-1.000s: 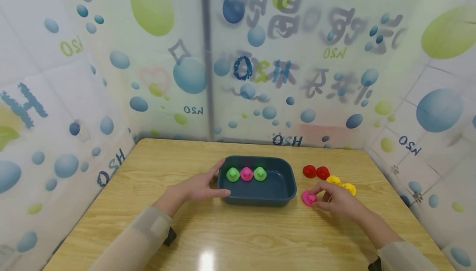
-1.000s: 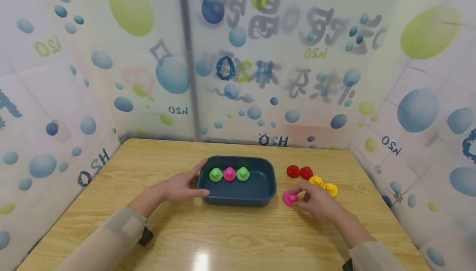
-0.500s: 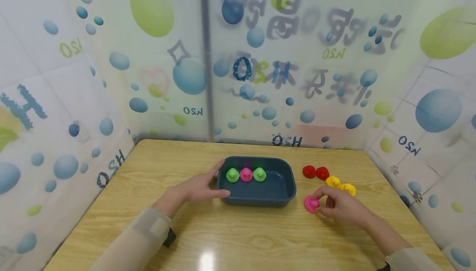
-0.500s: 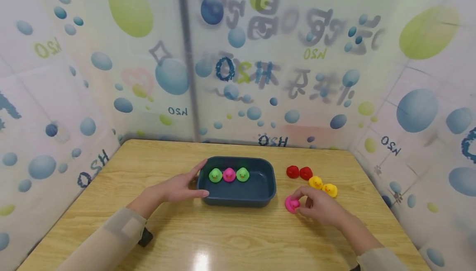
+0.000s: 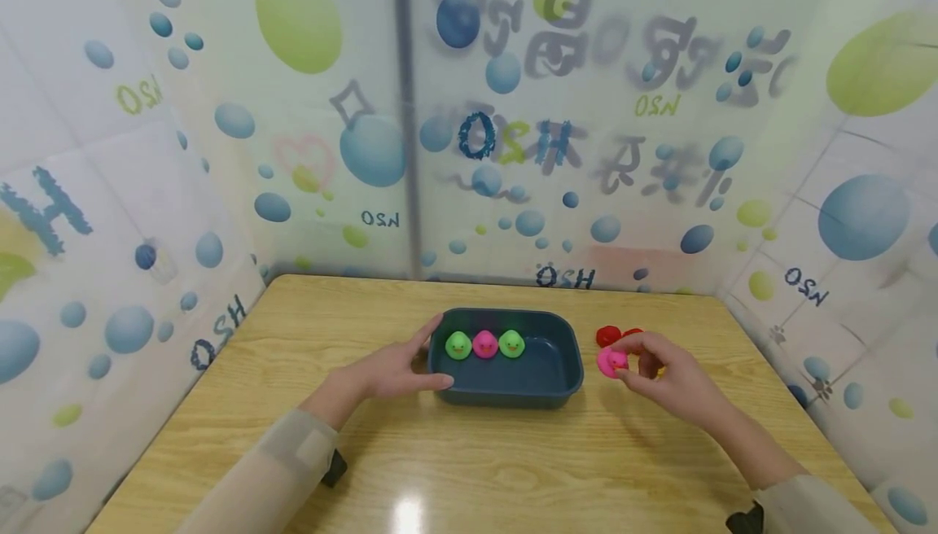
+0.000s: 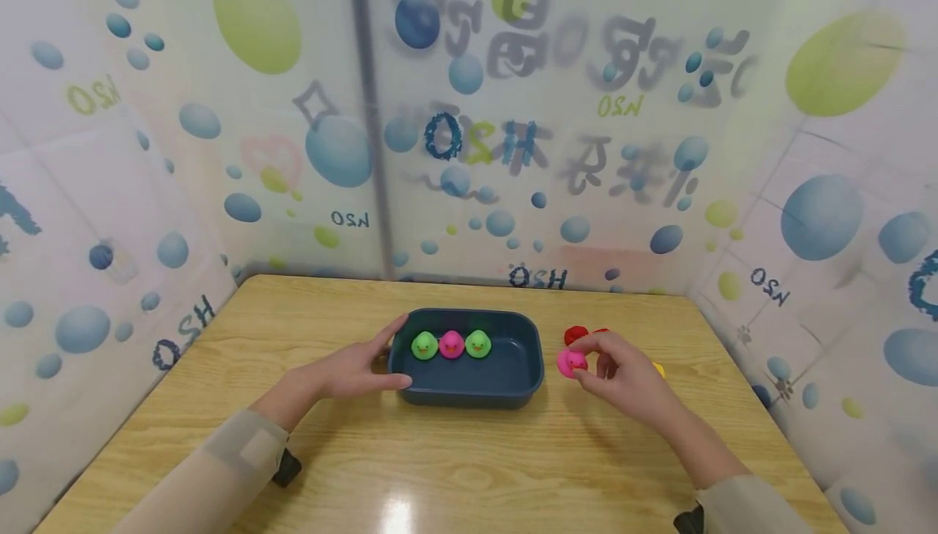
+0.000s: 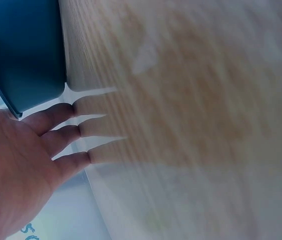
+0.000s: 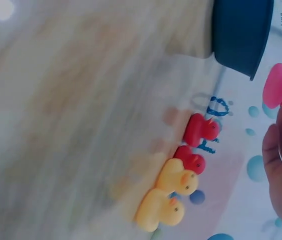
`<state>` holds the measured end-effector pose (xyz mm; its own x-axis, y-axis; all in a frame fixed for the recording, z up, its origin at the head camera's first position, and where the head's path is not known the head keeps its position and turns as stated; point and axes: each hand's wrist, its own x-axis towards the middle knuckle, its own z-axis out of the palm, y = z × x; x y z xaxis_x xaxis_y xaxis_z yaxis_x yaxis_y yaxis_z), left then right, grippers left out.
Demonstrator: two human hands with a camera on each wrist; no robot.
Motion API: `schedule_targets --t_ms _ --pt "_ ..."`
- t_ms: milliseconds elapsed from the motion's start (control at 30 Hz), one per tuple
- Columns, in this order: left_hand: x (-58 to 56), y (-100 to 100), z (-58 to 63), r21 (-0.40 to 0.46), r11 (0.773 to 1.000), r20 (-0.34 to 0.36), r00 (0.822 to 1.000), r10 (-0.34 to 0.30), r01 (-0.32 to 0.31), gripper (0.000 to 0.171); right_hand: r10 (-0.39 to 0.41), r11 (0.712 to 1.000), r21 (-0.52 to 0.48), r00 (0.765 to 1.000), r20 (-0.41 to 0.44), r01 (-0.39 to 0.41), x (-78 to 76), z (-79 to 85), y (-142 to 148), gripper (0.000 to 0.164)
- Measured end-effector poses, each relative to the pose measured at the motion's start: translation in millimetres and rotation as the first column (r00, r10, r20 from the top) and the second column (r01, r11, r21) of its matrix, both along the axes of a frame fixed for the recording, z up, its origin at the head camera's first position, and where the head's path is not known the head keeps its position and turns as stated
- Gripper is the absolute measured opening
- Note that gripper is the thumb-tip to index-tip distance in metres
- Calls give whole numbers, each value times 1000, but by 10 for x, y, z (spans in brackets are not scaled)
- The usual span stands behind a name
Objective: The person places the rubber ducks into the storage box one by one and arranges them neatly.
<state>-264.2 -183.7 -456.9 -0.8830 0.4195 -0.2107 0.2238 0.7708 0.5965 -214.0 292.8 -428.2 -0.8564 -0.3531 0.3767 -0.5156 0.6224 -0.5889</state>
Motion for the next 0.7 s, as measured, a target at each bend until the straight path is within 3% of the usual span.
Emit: schedule_targets --t_ms 233,467,700 --pt "-4 4 22 32 999 -10 1000 -16 16 114 -80 997 3 997 21 80 -117 106 -210 33" --pt "-5 9 25 32 999 -5 1000 -11 11 114 -71 997 -29 996 52 73 -260 132 -416 33" --pt "-5 -3 9 34 999 -2 1000 -5 5 114 -78 997 11 993 86 77 -416 62 -590 35"
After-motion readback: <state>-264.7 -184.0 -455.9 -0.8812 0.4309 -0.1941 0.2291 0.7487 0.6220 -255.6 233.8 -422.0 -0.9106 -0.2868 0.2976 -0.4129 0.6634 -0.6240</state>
